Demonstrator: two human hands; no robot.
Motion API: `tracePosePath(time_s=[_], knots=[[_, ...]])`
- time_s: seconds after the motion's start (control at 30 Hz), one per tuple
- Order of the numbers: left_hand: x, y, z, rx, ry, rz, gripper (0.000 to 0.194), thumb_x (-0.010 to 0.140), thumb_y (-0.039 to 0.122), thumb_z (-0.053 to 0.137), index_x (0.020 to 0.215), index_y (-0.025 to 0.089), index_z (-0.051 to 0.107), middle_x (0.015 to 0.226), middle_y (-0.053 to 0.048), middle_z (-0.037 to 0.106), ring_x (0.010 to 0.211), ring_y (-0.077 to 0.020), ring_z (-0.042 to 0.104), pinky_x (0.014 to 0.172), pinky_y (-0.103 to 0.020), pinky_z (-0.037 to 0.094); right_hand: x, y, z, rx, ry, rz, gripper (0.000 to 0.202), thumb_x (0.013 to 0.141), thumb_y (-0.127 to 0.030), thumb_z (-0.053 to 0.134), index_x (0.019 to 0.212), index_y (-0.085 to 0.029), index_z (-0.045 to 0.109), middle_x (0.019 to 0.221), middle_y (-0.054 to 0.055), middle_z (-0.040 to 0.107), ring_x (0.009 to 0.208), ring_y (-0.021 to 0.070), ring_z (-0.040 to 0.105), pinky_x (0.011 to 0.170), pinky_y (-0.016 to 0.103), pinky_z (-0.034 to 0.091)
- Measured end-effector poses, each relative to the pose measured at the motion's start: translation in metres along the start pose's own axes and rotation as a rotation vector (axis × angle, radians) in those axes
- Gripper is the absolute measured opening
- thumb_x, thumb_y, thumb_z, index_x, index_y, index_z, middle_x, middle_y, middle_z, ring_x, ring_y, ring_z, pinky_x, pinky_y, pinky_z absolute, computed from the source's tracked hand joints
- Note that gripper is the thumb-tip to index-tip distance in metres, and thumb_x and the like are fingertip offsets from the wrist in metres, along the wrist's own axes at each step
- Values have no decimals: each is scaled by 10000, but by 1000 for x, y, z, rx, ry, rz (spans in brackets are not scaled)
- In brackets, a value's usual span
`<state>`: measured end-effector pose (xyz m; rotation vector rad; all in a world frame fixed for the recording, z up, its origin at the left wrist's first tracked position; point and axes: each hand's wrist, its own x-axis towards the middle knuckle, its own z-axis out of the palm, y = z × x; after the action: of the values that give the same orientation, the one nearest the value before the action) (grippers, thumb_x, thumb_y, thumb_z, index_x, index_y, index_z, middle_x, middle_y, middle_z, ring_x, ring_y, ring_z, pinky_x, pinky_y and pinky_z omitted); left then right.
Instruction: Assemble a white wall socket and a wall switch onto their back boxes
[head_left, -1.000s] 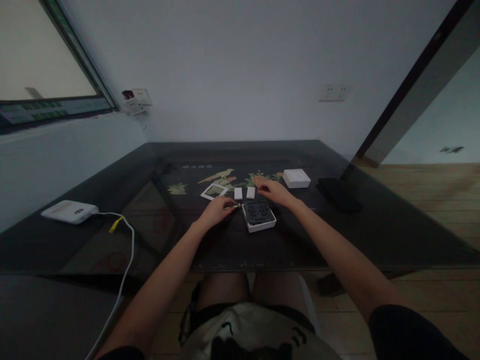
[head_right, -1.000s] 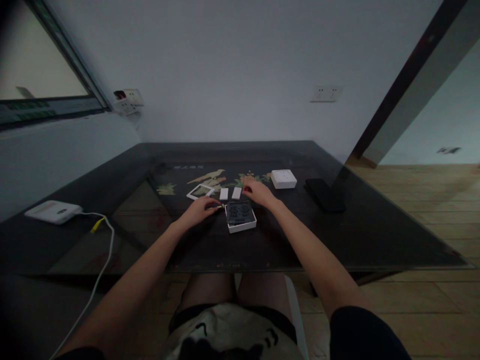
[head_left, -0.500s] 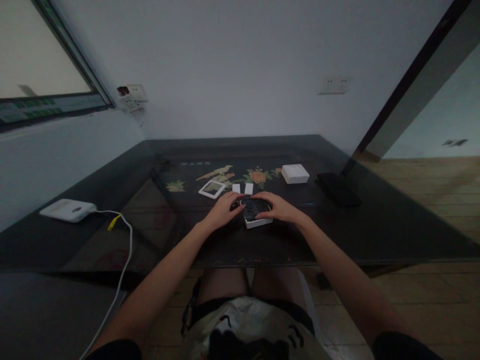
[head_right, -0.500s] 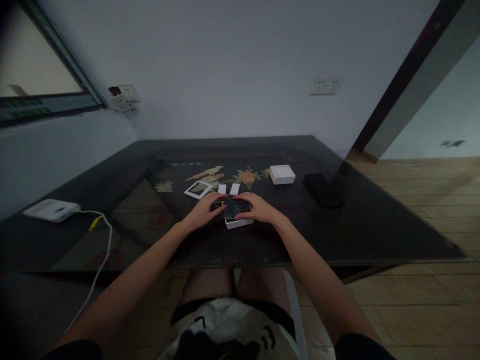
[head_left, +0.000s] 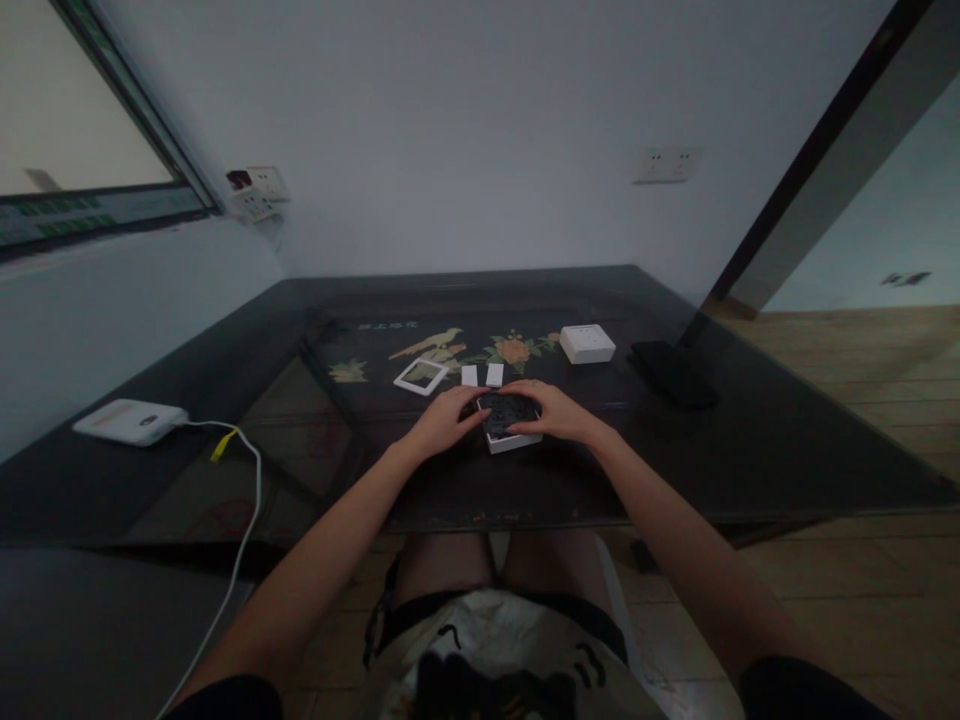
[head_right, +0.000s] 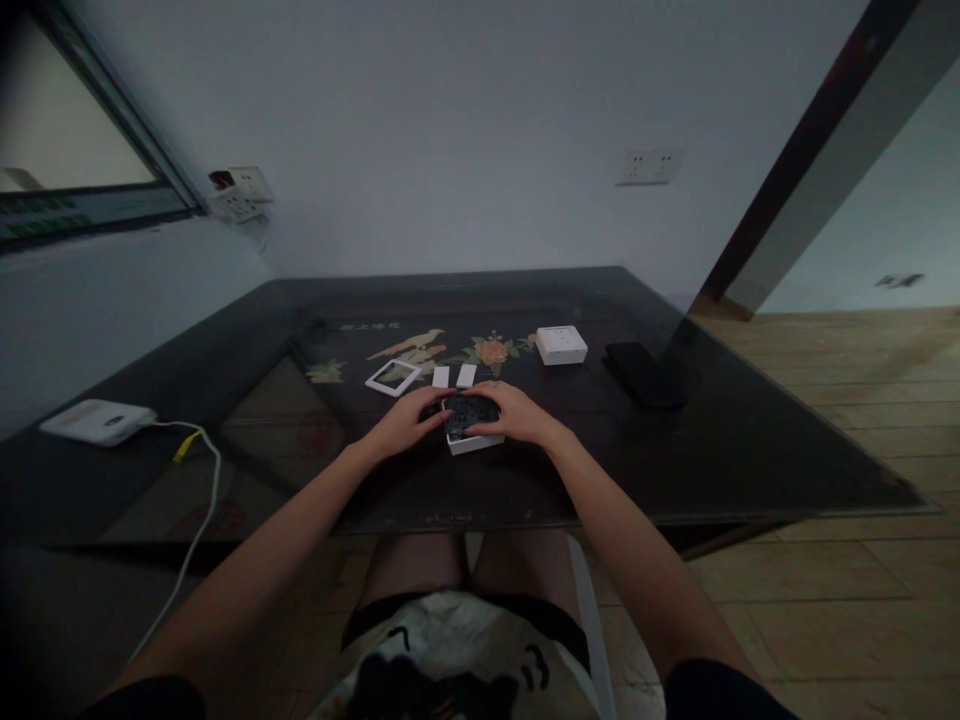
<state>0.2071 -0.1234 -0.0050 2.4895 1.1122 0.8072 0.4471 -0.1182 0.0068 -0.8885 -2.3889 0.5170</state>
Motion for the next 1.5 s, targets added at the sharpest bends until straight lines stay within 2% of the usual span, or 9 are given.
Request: tracePosePath(time_s=[0.23,0.43,0.6,0.7,0.8,0.9,1.0,1.17,1.5], knots=[[2,1,0,-21,-20,17,668,737,478,694,1305,187,498,1321,-137,547,1227,-278,500,1043,-442,391,1,-1,1,-75,23,28,567,720,-406,725,1211,-169,569,1189,133,625,1103,269,580,949,428,445],[7,6,-2,-24,-22,3,631,708,447,725,1249,170,554,1243,-138,598,1168,-273,542,1012,-428,422,2,-1,0,-14,-16,11,593,746,-395,709,1270,-178,532,1234,135,598,1154,266,546,991,441,417],[7,5,-2,20,-15,-6,626,720,469,705,1250,172,554,1224,-130,617,1152,-273,556,1001,-422,430,3,-2,-1,43,-41,-7,671,708,-404,740,1303,-198,508,1282,136,568,1204,282,507,1018,466,385],[8,6,-3,4,0,-31,633,733,478,688,1264,166,540,1228,-134,615,1135,-274,569,989,-419,438,4,-3,-1,50,-21,-1,623,717,-381,728,1275,-188,531,1245,139,591,1166,279,534,998,458,399],[8,9,-5,-73,45,-52,517,850,445,556,1286,170,515,1268,-122,593,1164,-252,555,1007,-407,428,4,-4,-4,77,43,25,560,739,-375,703,1245,-196,545,1214,124,602,1126,268,557,977,445,415],[8,12,-8,-122,137,-44,408,939,379,398,1280,186,511,1310,-103,560,1222,-222,510,1046,-398,395,2,-3,-11,127,178,52,543,753,-379,690,1250,-227,530,1240,106,578,1158,263,535,1001,457,398],[6,11,-8,-95,177,-77,370,942,347,397,1242,178,533,1247,-105,594,1173,-220,540,1016,-397,423,-1,3,-18,168,303,105,554,750,-372,696,1255,-237,515,1273,101,553,1198,266,508,1024,471,383],[2,9,-6,-23,124,-84,333,929,351,432,1165,167,579,1151,-98,632,1101,-222,576,979,-392,448,-4,12,-20,193,358,205,584,724,-353,719,1251,-222,505,1297,111,534,1208,276,500,1021,481,392],[-1,14,-4,-18,-24,17,392,868,326,543,1238,196,538,1243,-101,590,1165,-242,538,1028,-421,413,-5,13,-21,207,361,183,586,720,-337,728,1249,-228,499,1302,106,532,1216,268,499,1040,485,379]])
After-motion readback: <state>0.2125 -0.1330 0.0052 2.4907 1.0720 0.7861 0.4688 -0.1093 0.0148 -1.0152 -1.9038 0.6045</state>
